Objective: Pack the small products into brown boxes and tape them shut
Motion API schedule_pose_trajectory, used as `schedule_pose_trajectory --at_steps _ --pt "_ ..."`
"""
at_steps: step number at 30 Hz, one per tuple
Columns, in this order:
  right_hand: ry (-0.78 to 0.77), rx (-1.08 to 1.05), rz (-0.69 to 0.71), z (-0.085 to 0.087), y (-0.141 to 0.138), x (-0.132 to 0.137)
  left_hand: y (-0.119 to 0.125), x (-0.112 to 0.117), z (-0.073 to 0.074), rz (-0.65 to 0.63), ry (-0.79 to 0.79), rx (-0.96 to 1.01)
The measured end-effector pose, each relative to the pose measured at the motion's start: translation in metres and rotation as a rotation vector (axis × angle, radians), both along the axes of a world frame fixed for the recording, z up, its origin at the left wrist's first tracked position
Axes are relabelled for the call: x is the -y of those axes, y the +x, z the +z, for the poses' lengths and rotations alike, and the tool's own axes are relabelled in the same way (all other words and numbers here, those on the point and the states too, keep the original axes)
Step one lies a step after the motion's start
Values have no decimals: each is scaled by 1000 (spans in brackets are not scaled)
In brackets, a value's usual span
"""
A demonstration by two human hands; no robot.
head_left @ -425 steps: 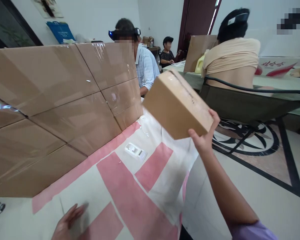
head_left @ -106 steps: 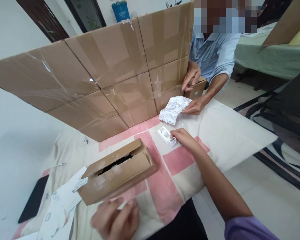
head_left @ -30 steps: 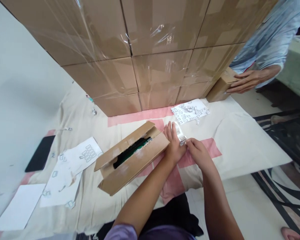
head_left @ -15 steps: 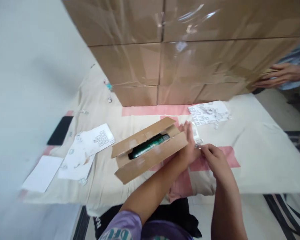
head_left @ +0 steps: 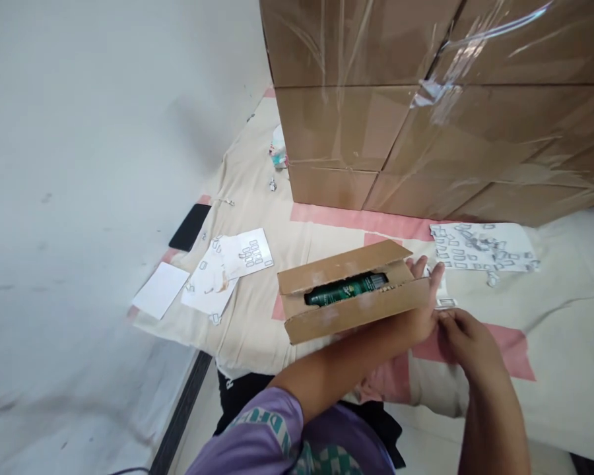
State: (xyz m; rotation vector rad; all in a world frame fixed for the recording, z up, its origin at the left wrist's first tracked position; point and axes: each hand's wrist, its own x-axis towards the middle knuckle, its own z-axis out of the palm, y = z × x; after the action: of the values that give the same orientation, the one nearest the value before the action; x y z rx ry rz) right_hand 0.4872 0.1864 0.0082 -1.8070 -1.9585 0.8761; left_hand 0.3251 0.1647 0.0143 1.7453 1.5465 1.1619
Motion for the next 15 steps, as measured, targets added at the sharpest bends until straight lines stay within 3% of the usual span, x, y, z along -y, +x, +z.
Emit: schedule_pose_trajectory --at_steps 2,5,9,12,15 --pt "3 -13 -6 -1 0 4 2 -1 -2 2 -8 3" --pt "37 -106 -123 4 -3 21 9 3 -1 9 -42 76" --pt "247 -207 -241 27 -17 53 25 31 14 56 -83 455" --pt "441 -247 -53 53 -32 74 21 66 40 98 -127 790" --pt "496 -261 199 80 -48 90 -3 97 73 -4 11 859"
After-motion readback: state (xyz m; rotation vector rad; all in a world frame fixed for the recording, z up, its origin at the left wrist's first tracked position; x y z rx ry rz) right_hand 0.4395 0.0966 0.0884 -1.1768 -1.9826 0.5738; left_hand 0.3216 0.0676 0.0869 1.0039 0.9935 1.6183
